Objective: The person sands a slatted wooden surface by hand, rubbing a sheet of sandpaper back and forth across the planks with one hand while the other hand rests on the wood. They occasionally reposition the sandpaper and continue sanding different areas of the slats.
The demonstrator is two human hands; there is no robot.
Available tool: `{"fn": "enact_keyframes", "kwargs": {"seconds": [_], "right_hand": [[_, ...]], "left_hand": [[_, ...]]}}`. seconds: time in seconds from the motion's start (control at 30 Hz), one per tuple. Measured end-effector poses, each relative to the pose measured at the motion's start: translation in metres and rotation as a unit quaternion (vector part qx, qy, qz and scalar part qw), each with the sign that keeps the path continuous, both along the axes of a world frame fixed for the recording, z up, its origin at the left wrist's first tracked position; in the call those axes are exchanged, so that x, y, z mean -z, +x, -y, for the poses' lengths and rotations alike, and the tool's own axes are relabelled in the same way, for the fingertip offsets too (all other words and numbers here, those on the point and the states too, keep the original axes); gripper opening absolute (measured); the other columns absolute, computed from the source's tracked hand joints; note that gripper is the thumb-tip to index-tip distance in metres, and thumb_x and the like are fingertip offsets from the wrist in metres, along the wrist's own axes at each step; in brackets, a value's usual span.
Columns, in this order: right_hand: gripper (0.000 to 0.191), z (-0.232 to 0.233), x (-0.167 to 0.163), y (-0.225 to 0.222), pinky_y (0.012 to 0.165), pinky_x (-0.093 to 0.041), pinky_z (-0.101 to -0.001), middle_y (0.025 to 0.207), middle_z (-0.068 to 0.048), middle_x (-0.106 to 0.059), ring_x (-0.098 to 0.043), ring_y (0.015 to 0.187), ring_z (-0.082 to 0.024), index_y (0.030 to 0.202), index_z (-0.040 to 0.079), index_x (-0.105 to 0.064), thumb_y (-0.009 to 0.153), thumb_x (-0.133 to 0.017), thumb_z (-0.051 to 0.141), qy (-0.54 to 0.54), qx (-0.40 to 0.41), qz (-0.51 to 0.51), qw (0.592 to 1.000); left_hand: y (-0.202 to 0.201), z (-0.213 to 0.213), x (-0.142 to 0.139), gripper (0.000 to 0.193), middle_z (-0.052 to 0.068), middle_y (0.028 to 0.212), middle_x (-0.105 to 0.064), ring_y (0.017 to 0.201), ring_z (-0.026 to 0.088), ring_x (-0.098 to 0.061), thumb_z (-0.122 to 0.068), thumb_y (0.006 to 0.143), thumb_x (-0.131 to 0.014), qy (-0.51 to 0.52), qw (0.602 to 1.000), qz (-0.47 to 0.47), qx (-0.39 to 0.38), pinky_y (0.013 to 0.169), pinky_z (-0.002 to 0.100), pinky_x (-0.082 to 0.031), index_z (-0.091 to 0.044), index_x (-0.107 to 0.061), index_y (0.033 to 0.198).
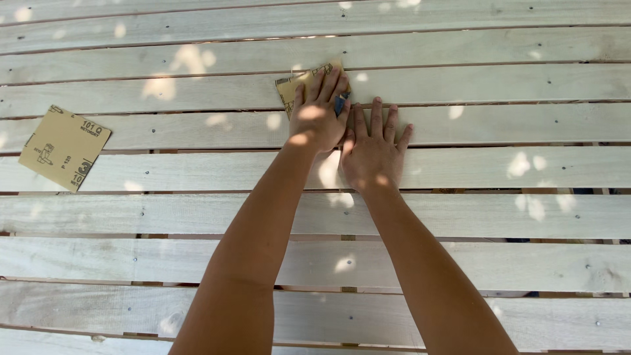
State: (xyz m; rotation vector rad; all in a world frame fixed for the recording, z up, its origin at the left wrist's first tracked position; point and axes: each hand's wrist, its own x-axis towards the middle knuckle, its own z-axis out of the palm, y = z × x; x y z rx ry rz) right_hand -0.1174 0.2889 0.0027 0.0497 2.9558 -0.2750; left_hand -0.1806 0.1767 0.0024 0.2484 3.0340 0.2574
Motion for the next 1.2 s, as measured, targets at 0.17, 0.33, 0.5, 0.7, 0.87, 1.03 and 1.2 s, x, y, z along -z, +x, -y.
{"fn": "enact_keyframes", "kwargs": {"seconds": [0.17, 0.33, 0.5, 0.7, 0.87, 1.03, 1.2], "right_hand": [[0.062, 0.0, -0.001, 0.002, 0.122, 0.001, -0.0597, 0.171, -0.005, -0.004, 0.0, 0.156, -0.033, 0.163, 0.028, -0.015, 0.103, -0.021, 0.042, 0.007, -0.01, -0.009, 1.0], [0.061, 0.003, -0.004, 0.0, 0.123, 0.001, -0.0579, 0.171, -0.003, -0.001, 0.001, 0.156, -0.031, 0.162, 0.027, -0.015, 0.103, -0.022, 0.043, 0.008, -0.009, -0.003, 1.0], [0.062, 0.003, -0.005, 0.001, 0.124, 0.002, -0.0582, 0.172, -0.003, -0.003, 0.001, 0.157, -0.031, 0.163, 0.028, -0.014, 0.104, -0.024, 0.044, -0.004, 0.0, 0.003, 1.0], [0.062, 0.001, -0.006, 0.0, 0.123, 0.002, -0.0596, 0.171, -0.004, -0.002, 0.002, 0.155, -0.032, 0.163, 0.029, -0.013, 0.103, -0.018, 0.043, -0.001, -0.006, 0.006, 1.0], [0.06, 0.001, -0.005, 0.0, 0.123, 0.003, -0.0592, 0.171, -0.004, -0.002, 0.002, 0.156, -0.031, 0.162, 0.028, -0.014, 0.105, -0.016, 0.045, 0.003, -0.002, 0.013, 1.0], [0.061, 0.002, -0.004, 0.001, 0.124, 0.002, -0.0575, 0.172, -0.003, -0.002, 0.002, 0.157, -0.03, 0.163, 0.027, -0.016, 0.104, -0.019, 0.044, 0.001, -0.003, 0.001, 1.0], [0.061, 0.002, -0.003, -0.001, 0.122, 0.002, -0.059, 0.171, -0.004, -0.001, 0.003, 0.156, -0.032, 0.162, 0.027, -0.014, 0.104, -0.019, 0.044, 0.009, -0.008, 0.008, 1.0]], "left_hand": [[-0.005, -0.007, 0.012, 0.063, -0.003, 0.172, -0.009, 0.157, 0.023, -0.007, -0.046, 0.106, -0.024, -0.023, 1.0, -0.013, -0.011, 0.127, 0.051, -0.007, -0.022, -0.016, 0.164], [0.103, 0.022, 0.014, 0.062, -0.001, 0.172, -0.014, 0.157, 0.025, -0.012, -0.042, 0.107, -0.024, -0.023, 0.998, -0.009, 0.051, 0.125, 0.051, -0.012, -0.02, -0.019, 0.164], [0.102, 0.022, 0.019, 0.061, -0.004, 0.17, -0.013, 0.156, 0.023, -0.012, -0.044, 0.105, -0.024, 0.012, 0.999, -0.004, 0.049, 0.125, 0.051, -0.01, -0.026, -0.019, 0.163], [-0.022, -0.004, 0.006, 0.058, -0.01, 0.17, -0.007, 0.157, 0.023, -0.007, -0.045, 0.107, -0.022, 0.0, 1.0, 0.001, -0.01, 0.128, 0.051, -0.006, -0.032, -0.016, 0.163], [0.027, 0.003, -0.006, 0.066, -0.005, 0.17, -0.001, 0.153, 0.027, -0.005, -0.046, 0.099, -0.029, -0.113, 0.992, 0.022, 0.056, 0.12, 0.054, -0.008, -0.028, -0.013, 0.16], [0.129, 0.026, 0.014, 0.058, -0.007, 0.169, -0.011, 0.155, 0.023, -0.008, -0.042, 0.105, -0.023, 0.002, 0.999, 0.006, 0.042, 0.124, 0.055, -0.009, -0.033, -0.019, 0.162], [0.07, 0.016, 0.011, 0.06, -0.004, 0.172, -0.01, 0.159, 0.028, -0.004, -0.05, 0.106, -0.023, -0.046, 0.999, 0.013, -0.002, 0.128, 0.055, -0.008, -0.033, -0.017, 0.164]]}}
